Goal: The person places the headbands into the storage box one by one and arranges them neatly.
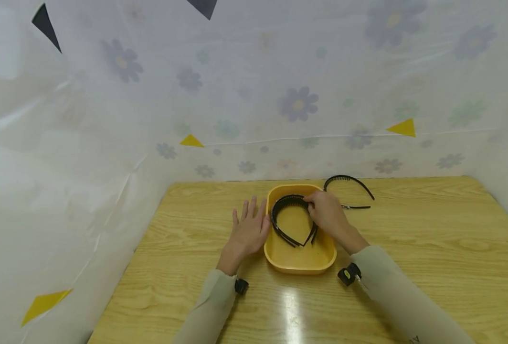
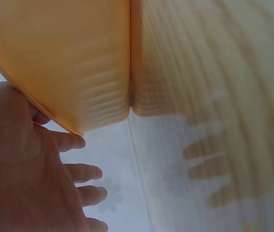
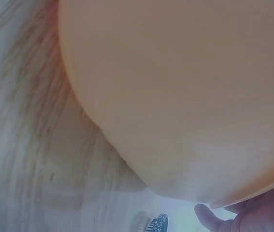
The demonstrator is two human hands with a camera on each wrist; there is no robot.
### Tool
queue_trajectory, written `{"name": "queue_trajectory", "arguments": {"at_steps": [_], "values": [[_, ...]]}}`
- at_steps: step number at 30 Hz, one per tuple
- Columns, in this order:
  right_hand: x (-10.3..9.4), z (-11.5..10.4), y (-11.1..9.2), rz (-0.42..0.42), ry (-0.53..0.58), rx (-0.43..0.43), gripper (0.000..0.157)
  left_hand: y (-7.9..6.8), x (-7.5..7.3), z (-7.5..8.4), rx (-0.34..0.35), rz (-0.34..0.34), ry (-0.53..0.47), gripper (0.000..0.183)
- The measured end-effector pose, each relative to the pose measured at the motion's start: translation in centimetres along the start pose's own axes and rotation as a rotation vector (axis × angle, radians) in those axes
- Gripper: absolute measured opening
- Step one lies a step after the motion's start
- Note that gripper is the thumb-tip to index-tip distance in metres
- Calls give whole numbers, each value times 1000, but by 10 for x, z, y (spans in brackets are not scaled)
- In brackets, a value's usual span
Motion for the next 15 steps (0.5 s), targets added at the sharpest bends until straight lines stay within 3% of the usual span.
{"name": "queue_trajectory", "arguments": {"at_steps": [15], "values": [[-2, -5, -4, 17, -82, -41, 22, 1, 3, -1, 9, 6, 2, 61]]}}
Point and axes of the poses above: each hand's wrist, its own y-axis towards the middle knuckle, its own x-axis out of the palm, z = x × y, the point moved 9 cm from there along y, towards the middle knuckle, and after that the axes turned 13 degrees about y, right-handed, at the moved point
